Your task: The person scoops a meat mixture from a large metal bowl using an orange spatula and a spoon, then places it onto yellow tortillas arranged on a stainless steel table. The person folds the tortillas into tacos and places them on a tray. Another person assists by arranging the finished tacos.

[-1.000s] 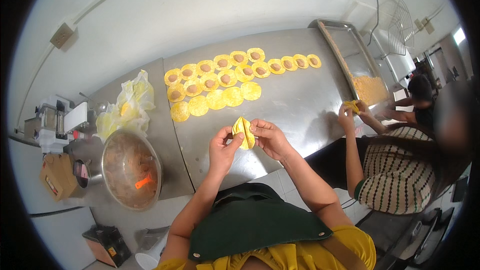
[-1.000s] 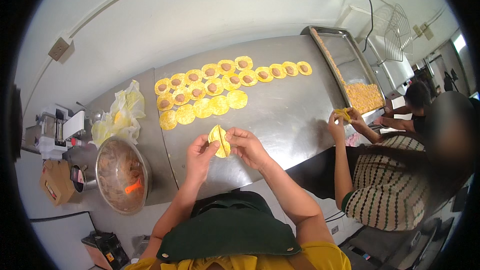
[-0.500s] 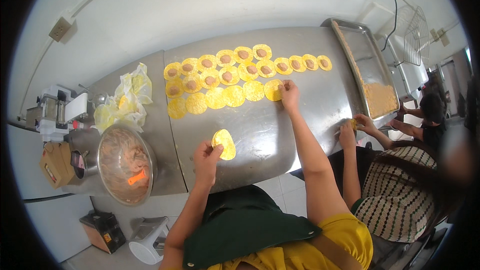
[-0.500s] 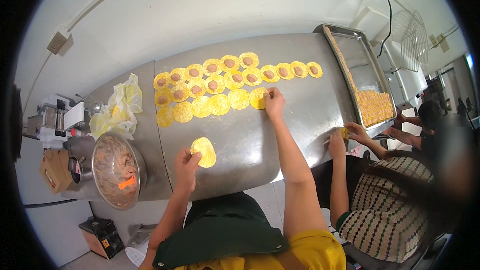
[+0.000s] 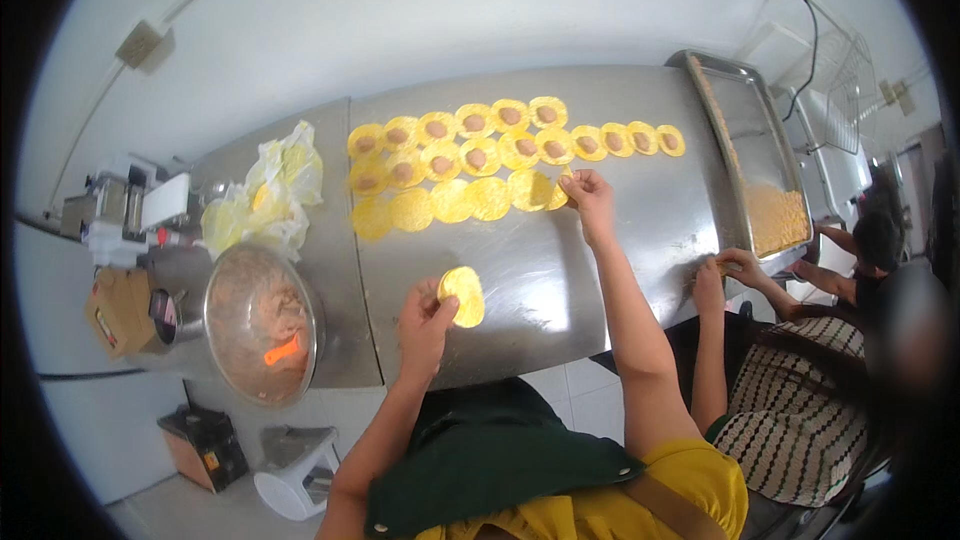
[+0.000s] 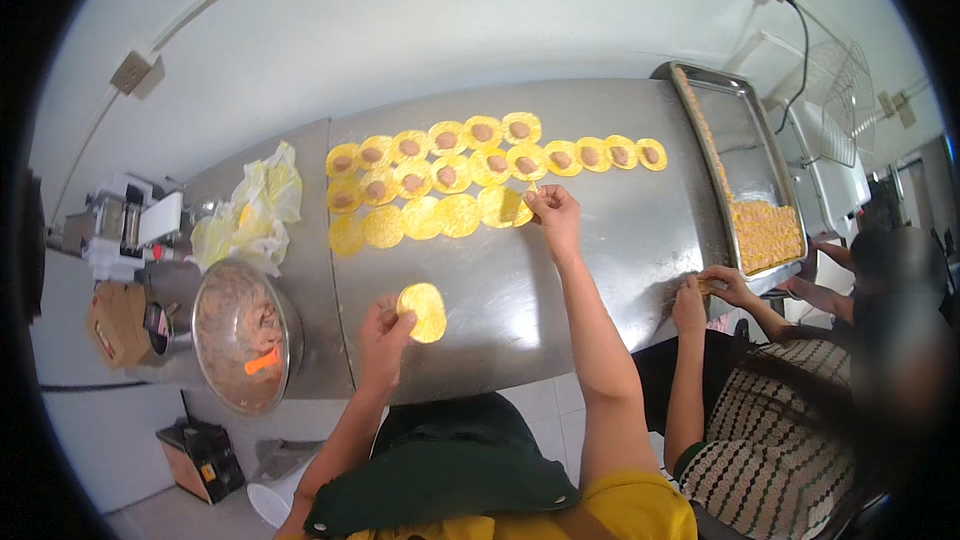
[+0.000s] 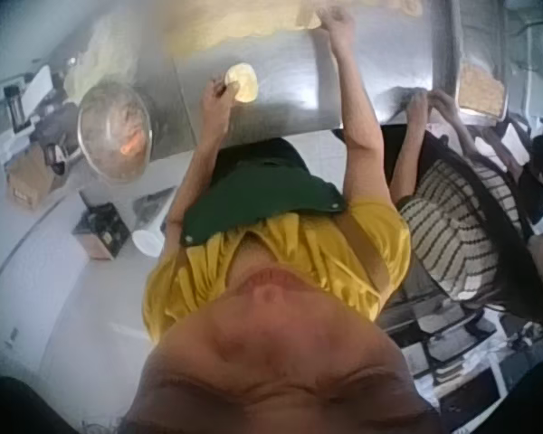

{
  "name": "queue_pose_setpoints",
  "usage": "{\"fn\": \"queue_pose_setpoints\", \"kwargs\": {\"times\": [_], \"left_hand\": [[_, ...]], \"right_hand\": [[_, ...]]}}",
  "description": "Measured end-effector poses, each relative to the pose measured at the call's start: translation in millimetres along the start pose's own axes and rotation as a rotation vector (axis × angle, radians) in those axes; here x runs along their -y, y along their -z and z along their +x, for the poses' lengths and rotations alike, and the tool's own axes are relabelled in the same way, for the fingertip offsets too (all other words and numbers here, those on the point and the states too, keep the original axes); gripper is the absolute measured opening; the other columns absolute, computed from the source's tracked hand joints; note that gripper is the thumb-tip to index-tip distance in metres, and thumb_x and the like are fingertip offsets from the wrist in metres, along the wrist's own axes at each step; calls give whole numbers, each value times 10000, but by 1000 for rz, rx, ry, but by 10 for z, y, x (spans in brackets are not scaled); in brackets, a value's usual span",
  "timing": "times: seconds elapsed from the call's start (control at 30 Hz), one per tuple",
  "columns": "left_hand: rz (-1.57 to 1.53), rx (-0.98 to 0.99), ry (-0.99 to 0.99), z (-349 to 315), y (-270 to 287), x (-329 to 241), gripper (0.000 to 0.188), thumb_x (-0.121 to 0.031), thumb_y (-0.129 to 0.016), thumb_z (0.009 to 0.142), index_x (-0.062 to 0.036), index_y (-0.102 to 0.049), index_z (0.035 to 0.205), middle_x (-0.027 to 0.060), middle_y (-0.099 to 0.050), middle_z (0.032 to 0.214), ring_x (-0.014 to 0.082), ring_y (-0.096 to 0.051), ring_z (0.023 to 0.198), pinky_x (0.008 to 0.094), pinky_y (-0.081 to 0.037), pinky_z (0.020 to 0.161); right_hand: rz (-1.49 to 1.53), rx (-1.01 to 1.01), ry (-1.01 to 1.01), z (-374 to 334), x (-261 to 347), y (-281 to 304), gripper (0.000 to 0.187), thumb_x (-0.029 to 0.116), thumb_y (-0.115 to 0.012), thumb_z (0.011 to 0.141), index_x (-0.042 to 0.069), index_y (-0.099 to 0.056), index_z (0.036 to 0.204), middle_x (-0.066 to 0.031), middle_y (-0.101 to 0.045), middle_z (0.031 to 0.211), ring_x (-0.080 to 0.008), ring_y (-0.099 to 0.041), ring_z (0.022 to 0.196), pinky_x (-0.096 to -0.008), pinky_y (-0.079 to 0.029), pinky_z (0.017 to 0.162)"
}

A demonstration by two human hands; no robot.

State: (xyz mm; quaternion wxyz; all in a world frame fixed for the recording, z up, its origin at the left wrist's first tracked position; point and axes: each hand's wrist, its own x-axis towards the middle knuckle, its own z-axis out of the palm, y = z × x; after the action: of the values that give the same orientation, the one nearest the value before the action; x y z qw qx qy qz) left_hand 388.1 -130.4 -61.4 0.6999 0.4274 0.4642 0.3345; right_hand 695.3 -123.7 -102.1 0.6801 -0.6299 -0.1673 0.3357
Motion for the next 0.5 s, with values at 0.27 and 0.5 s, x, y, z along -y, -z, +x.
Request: {"fn": "queue_pose_setpoints", "kwargs": {"times": [0.27, 0.5], "left_hand": [[265, 118, -369, -106, 21, -308, 178, -51, -586, 899, 30, -598, 1057, 84, -574, 1018, 131, -595, 852, 261, -519, 723], [60, 203, -410, -308, 601, -390, 201, -70, -649, 872, 38, -628, 1040, 71, -582, 1000, 118, -608, 856, 230, -522, 680]], "right_hand": [[165, 385, -179, -1617, 124, -899, 69, 64, -693, 830, 44, -633, 857, -6, -631, 770, -63, -543, 669, -215, -442, 621], [279, 479, -258, -2249, 330, -1284, 56, 60, -657, 860, 23, -631, 894, -27, -628, 909, -73, -548, 797, -232, -454, 725]]}}
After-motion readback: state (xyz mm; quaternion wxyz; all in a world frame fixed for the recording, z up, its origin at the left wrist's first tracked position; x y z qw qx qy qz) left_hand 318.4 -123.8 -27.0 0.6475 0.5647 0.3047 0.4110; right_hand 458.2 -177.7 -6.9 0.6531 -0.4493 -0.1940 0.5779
